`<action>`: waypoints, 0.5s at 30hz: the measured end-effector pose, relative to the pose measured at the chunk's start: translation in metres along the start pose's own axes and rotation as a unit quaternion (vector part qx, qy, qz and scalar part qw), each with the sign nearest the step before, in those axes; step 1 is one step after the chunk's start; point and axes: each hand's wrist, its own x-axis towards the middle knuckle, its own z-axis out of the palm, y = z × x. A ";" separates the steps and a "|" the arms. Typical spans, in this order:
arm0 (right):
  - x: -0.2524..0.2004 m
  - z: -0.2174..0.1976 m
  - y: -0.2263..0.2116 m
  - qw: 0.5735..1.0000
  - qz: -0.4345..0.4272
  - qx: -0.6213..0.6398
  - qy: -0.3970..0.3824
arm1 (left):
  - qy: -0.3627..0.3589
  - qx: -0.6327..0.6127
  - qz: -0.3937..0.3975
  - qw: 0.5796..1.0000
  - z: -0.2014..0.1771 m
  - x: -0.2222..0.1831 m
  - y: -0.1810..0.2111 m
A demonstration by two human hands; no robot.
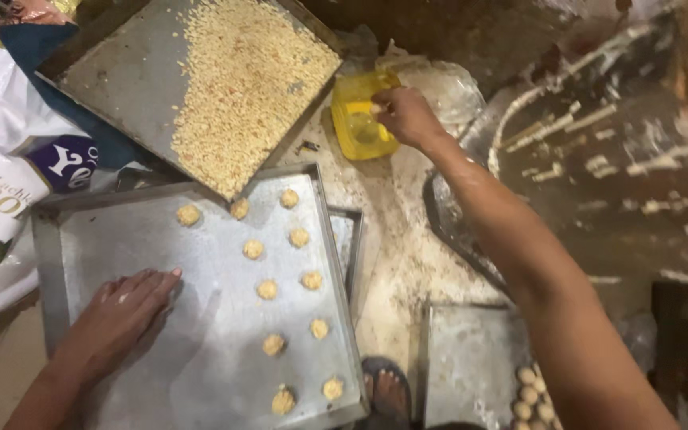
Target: The person picks up small dough balls, sometimes dipping them in a yellow liquid container, and arranges them in rows on metal trays placed on the floor.
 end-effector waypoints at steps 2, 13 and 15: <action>0.031 0.026 0.023 0.980 -0.037 -0.188 -0.051 | -0.003 0.001 -0.012 1.000 0.009 0.003 -0.005; 0.066 0.073 0.076 0.954 -0.060 -0.258 -0.143 | -0.001 0.000 -0.026 1.000 0.034 0.002 -0.025; 0.064 0.064 0.059 0.944 -0.056 -0.282 -0.160 | -0.001 0.011 -0.022 1.000 0.032 0.009 -0.028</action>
